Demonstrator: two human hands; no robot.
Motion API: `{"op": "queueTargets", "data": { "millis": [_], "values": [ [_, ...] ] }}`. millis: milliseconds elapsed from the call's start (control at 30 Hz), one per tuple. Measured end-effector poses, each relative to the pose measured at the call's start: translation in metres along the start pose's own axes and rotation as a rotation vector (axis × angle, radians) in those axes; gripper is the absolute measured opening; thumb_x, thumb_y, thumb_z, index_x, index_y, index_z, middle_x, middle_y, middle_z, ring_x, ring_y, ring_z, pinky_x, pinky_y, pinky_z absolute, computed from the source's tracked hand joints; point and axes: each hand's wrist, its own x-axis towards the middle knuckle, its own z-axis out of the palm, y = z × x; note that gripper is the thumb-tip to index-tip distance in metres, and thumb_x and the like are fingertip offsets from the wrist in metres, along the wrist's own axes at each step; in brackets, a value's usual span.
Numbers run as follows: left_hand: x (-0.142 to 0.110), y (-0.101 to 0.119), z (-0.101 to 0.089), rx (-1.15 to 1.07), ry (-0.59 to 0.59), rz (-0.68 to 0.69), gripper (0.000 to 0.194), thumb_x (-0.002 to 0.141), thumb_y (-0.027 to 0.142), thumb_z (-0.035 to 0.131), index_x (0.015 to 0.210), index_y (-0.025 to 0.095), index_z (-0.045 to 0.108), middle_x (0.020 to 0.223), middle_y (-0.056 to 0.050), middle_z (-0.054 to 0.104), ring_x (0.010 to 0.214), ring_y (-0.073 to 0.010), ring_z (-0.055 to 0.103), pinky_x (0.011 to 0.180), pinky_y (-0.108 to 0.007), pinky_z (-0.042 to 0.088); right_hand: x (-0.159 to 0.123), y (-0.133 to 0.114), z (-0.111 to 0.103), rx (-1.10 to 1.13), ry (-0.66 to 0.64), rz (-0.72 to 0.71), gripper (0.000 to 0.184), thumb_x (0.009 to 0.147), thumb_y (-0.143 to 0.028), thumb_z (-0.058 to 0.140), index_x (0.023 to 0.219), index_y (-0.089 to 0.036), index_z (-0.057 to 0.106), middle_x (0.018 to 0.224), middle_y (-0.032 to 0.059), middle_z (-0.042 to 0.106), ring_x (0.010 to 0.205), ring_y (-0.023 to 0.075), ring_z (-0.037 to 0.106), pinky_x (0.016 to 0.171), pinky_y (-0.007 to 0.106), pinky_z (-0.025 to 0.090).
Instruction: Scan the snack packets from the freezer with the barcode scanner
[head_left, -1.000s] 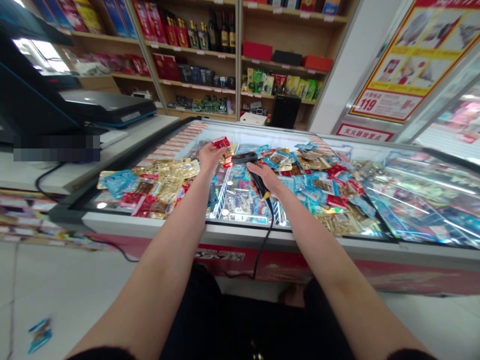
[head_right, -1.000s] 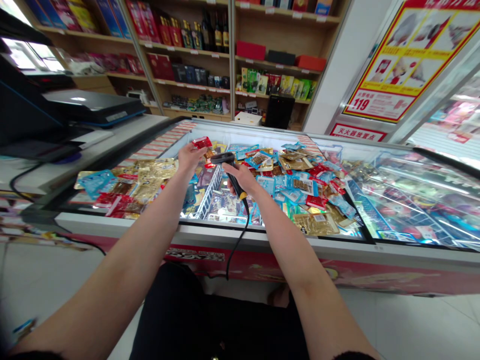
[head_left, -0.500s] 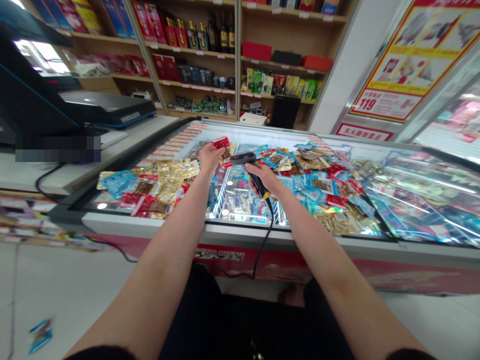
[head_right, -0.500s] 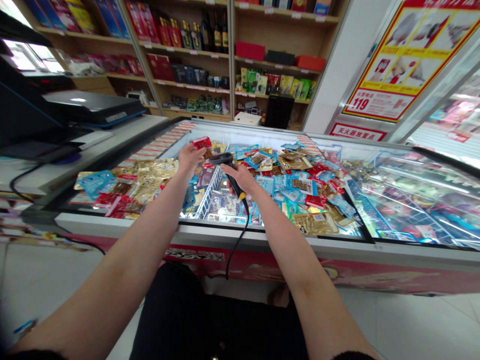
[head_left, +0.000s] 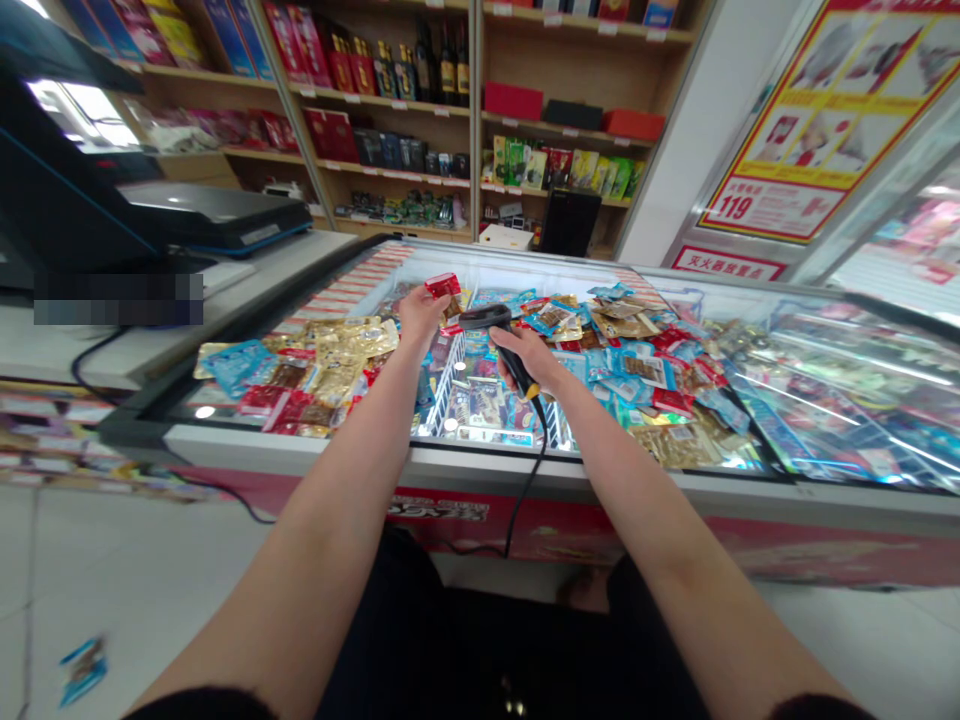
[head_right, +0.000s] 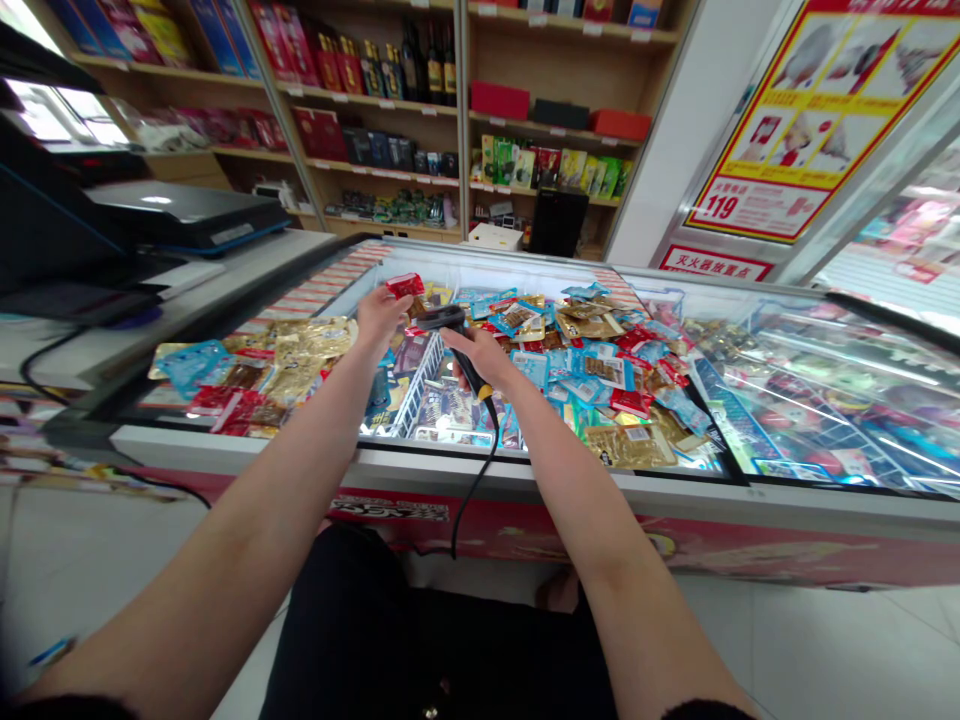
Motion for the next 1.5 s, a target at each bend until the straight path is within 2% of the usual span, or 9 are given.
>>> {"op": "queueTargets", "data": {
  "millis": [233, 433, 600, 767, 867, 1000, 1100, 1267, 1500],
  "values": [
    [-0.006, -0.003, 0.005, 0.025, -0.085, -0.053, 0.040, 0.070, 0.029, 0.073, 0.108, 0.016, 0.077, 0.090, -0.006, 0.079, 0.087, -0.0232, 0.075, 0.069, -0.027, 0.059, -0.003, 0.000, -0.002, -0.007, 0.021, -0.027, 0.044, 0.091, -0.060, 0.075, 0.091, -0.022, 0.054, 0.049, -0.0037, 0.062, 0.033, 0.0133, 0.055, 0.033, 0.022, 0.045],
    [-0.024, 0.003, 0.025, 0.005, -0.125, -0.097, 0.038, 0.071, 0.028, 0.077, 0.107, 0.015, 0.075, 0.088, -0.007, 0.078, 0.081, -0.0221, 0.075, 0.069, -0.029, 0.059, -0.009, 0.003, -0.020, 0.016, 0.104, -0.082, 0.045, 0.090, -0.062, 0.075, 0.090, -0.023, 0.052, 0.051, -0.0038, 0.063, 0.034, 0.0138, 0.056, 0.033, 0.022, 0.045],
    [-0.041, 0.019, 0.058, -0.064, -0.193, -0.090, 0.044, 0.073, 0.028, 0.083, 0.114, 0.015, 0.071, 0.083, -0.003, 0.075, 0.074, -0.0170, 0.071, 0.067, -0.026, 0.056, -0.024, 0.005, -0.054, 0.126, 0.193, -0.165, 0.049, 0.087, -0.066, 0.076, 0.092, -0.022, 0.055, 0.051, -0.0033, 0.064, 0.034, 0.0141, 0.056, 0.033, 0.023, 0.046],
    [-0.053, 0.039, 0.106, -0.034, -0.275, -0.077, 0.051, 0.078, 0.028, 0.084, 0.123, 0.015, 0.065, 0.084, -0.001, 0.075, 0.065, -0.0125, 0.066, 0.068, -0.025, 0.053, -0.039, 0.002, -0.082, 0.245, 0.418, -0.244, 0.055, 0.079, -0.070, 0.080, 0.094, -0.022, 0.057, 0.051, -0.0051, 0.062, 0.035, 0.0139, 0.056, 0.033, 0.024, 0.043],
    [-0.061, 0.042, 0.133, 0.097, -0.318, 0.023, 0.052, 0.082, 0.029, 0.082, 0.129, 0.017, 0.063, 0.095, -0.005, 0.078, 0.080, -0.0175, 0.072, 0.079, -0.029, 0.056, -0.045, -0.001, -0.086, 0.289, 0.534, -0.288, 0.053, 0.080, -0.069, 0.079, 0.093, -0.023, 0.056, 0.050, -0.0067, 0.060, 0.033, 0.0128, 0.054, 0.033, 0.024, 0.043],
    [-0.076, 0.037, 0.149, 0.475, -0.297, 0.260, 0.058, 0.082, 0.028, 0.083, 0.136, 0.020, 0.063, 0.128, -0.013, 0.075, 0.122, -0.0290, 0.068, 0.108, -0.041, 0.050, -0.046, -0.002, -0.083, 0.310, 0.597, -0.328, 0.050, 0.083, -0.068, 0.076, 0.091, -0.024, 0.053, 0.050, -0.0076, 0.058, 0.032, 0.0120, 0.052, 0.032, 0.023, 0.040],
    [-0.087, 0.035, 0.148, 0.692, -0.264, 0.339, 0.050, 0.088, 0.035, 0.077, 0.135, 0.022, 0.067, 0.145, -0.013, 0.068, 0.138, -0.0344, 0.057, 0.117, -0.046, 0.042, -0.045, -0.001, -0.080, 0.291, 0.576, -0.334, 0.051, 0.083, -0.069, 0.077, 0.090, -0.024, 0.053, 0.049, -0.0079, 0.057, 0.031, 0.0119, 0.052, 0.032, 0.023, 0.040],
    [-0.091, 0.039, 0.131, 0.832, -0.281, 0.362, 0.043, 0.097, 0.044, 0.064, 0.136, 0.025, 0.069, 0.145, -0.012, 0.067, 0.139, -0.0334, 0.057, 0.120, -0.047, 0.037, -0.044, 0.001, -0.076, 0.258, 0.501, -0.286, 0.053, 0.081, -0.070, 0.078, 0.091, -0.024, 0.053, 0.049, -0.0072, 0.059, 0.031, 0.0124, 0.051, 0.032, 0.024, 0.041],
    [-0.085, 0.033, 0.060, 1.085, -0.329, 0.315, 0.053, 0.095, 0.050, 0.064, 0.144, 0.030, 0.066, 0.158, -0.012, 0.058, 0.150, -0.0368, 0.048, 0.131, -0.061, 0.021, -0.041, 0.005, -0.069, 0.219, 0.460, -0.239, 0.052, 0.082, -0.068, 0.077, 0.092, -0.024, 0.052, 0.049, -0.0059, 0.060, 0.032, 0.0135, 0.053, 0.032, 0.024, 0.042]
  ]
}}
